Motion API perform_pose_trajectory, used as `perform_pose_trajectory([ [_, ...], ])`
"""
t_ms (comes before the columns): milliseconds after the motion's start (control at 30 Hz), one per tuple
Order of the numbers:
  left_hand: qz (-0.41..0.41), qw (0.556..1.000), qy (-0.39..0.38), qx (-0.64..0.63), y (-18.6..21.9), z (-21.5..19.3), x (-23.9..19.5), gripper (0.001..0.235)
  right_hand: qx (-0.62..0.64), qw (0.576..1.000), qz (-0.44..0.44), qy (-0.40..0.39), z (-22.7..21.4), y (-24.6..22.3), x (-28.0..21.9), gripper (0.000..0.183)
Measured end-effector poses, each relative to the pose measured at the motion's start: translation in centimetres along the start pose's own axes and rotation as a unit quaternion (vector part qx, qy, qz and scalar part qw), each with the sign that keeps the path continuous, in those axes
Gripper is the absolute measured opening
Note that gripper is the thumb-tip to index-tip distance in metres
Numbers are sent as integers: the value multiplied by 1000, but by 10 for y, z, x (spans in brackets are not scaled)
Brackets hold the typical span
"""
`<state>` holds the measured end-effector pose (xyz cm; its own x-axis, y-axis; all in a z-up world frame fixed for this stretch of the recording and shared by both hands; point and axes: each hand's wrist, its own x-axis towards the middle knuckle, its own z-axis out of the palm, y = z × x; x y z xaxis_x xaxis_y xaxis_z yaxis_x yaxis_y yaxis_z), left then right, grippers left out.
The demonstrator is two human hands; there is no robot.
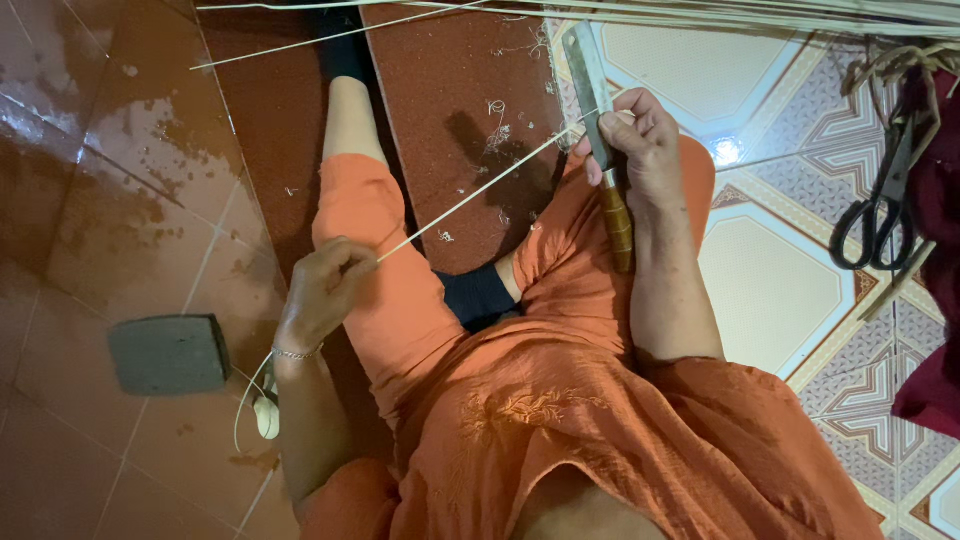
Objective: The person sits on a tiled floor and uses a knife to shave thin strips from long bamboo sticks. They hold each stick with one hand and draw the knife along its length, producing fine shavings that fall onto the floor.
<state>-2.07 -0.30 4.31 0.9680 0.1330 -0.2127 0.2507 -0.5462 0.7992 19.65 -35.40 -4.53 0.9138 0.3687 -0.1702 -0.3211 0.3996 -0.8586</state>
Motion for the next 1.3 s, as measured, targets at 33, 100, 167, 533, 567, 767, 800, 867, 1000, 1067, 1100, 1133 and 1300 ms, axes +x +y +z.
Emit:
perform_pose_trajectory([
  [33, 6, 1000, -3, -16, -1, 0, -2, 6, 4, 1000, -3, -4, 0, 0, 1, 11],
  [100, 18, 999, -8, -28, -5, 0, -1, 7, 12, 1000, -7, -11, -2, 1, 2, 11],
  [167, 28, 999, -10, -21, -7, 0, -1, 8, 17, 1000, -8, -13, -3, 2, 3, 11],
  [533, -12, 998, 0, 59, -18, -10, -11, 10, 14, 1000, 1, 26, -14, 8, 12, 6],
  [567, -8, 998, 5, 63, -24, -14, -16, 10, -1, 999, 0, 45, -17, 10, 13, 6],
  [767, -62, 989, 106, 81, -39, -52, -40, 9, 87, 984, -29, 151, -50, -4, 23, 32],
  [800, -19, 985, 118, 121, -38, -47, -38, 9, 90, 986, -20, 142, -46, -1, 22, 39],
  [867, 71, 966, 142, 202, -34, -36, -17, 12, 81, 993, 18, 81, -18, 19, 31, 37],
  [1000, 98, 979, 162, 77, -13, -6, 20, 12, -36, 985, 169, 25, 38, 68, 34, 40],
  [1067, 84, 981, 168, 40, -3, 14, 44, 12, -87, 981, 176, -9, 49, 102, 42, 40],
  [1100, 22, 988, 150, 30, 3, 22, 47, 12, -112, 977, 179, -27, 50, 121, 44, 40],
  [1133, -40, 990, 133, 19, 8, 29, 51, 12, -146, 975, 165, -39, 49, 139, 44, 41],
  [1300, 113, 982, 124, -87, 18, 54, 94, 9, -238, 948, 174, -122, 38, 186, 34, 49],
])
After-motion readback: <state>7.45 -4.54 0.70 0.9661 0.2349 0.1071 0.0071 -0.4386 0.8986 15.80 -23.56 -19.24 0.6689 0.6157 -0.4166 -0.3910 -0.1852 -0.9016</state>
